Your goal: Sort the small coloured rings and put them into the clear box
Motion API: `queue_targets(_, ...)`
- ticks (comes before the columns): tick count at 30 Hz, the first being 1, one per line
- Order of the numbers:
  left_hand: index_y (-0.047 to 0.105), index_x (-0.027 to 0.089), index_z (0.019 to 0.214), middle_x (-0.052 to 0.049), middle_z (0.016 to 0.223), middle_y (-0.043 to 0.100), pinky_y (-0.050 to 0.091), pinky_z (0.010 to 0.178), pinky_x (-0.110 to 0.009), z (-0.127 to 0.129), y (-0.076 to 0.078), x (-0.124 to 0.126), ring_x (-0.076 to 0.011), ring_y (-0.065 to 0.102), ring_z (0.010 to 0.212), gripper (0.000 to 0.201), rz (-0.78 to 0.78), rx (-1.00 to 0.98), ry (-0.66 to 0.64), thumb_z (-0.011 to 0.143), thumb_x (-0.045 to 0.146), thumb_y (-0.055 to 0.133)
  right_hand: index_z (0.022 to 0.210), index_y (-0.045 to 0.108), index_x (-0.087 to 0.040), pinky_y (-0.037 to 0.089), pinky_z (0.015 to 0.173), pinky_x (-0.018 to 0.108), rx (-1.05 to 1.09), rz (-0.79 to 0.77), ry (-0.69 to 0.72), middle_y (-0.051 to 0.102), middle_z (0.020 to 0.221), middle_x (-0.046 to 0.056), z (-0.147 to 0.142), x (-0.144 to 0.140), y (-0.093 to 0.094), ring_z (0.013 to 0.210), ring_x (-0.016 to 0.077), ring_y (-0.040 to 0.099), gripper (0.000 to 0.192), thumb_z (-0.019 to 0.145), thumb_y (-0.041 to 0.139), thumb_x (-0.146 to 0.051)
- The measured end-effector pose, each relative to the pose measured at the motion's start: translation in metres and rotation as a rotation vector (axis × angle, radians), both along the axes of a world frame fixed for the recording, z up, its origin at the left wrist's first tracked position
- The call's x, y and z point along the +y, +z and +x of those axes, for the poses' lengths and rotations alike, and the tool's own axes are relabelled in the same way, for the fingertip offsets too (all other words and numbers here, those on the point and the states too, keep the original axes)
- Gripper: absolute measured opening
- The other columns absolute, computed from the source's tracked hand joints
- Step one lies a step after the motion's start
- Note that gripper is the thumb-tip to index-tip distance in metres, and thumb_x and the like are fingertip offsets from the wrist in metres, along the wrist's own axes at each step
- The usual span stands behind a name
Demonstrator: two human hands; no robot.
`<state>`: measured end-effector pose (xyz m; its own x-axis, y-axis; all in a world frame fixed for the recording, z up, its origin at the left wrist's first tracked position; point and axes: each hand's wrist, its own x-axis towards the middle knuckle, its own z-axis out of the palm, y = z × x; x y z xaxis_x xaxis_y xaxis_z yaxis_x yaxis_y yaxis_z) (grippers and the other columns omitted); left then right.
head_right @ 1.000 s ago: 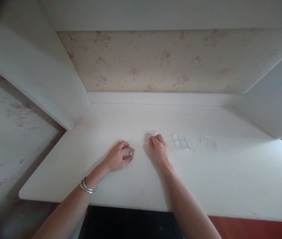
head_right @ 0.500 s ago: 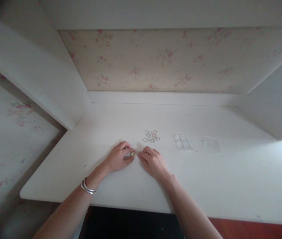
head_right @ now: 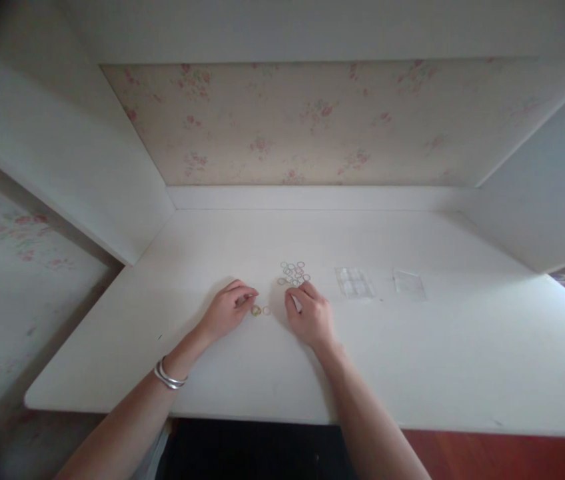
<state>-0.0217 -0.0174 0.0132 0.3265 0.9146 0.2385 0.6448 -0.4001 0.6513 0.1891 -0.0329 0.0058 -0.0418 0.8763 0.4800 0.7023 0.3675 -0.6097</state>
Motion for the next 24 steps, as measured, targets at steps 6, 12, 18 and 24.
queue_targets(6, 0.067, 0.025, 0.098, -0.001, 0.095, 0.062, 0.046, 0.076, -0.024, 0.041, 0.015, 0.025, -0.0131, 0.059, 0.082, 0.022, 0.038, 0.215, -0.054, 0.090, 0.026, 0.047, 0.080, 0.071, -0.019, 0.039, 0.060, 0.024, 0.262, -0.063, -0.311, 0.062, 0.069, 0.001, 0.018, 0.017, 0.003, 0.060, 0.0123, 0.052, 0.028, 0.084, 0.051, -0.038)
queue_targets(12, 0.067, 0.026, 0.095, -0.003, 0.094, 0.059, 0.044, 0.069, -0.024, 0.068, 0.015, 0.058, -0.0149, 0.058, 0.086, 0.022, 0.104, 0.454, -0.092, 0.091, 0.026, 0.045, 0.080, 0.072, -0.019, 0.040, 0.064, 0.027, 0.329, -0.121, -0.348, 0.067, 0.075, 0.003, 0.030, 0.025, -0.001, 0.064, 0.0152, 0.055, 0.029, 0.081, 0.052, -0.040)
queue_targets(18, 0.066, 0.023, 0.086, -0.004, 0.088, 0.056, 0.043, 0.067, -0.024, 0.069, 0.007, 0.076, -0.0152, 0.058, 0.081, 0.021, 0.148, 0.442, -0.170, 0.091, 0.028, 0.046, 0.082, 0.072, -0.019, 0.042, 0.067, 0.030, 0.335, -0.129, -0.317, 0.069, 0.081, 0.007, 0.033, 0.030, -0.006, 0.069, 0.0180, 0.057, 0.031, 0.081, 0.050, -0.041)
queue_targets(24, 0.066, 0.020, 0.081, -0.003, 0.087, 0.056, 0.043, 0.064, -0.024, 0.070, 0.009, 0.081, -0.0141, 0.059, 0.076, 0.022, 0.119, 0.455, -0.197, 0.090, 0.027, 0.048, 0.083, 0.072, -0.019, 0.042, 0.067, 0.030, 0.318, -0.146, -0.305, 0.069, 0.081, 0.006, 0.033, 0.032, -0.007, 0.069, 0.0175, 0.057, 0.032, 0.082, 0.050, -0.041)
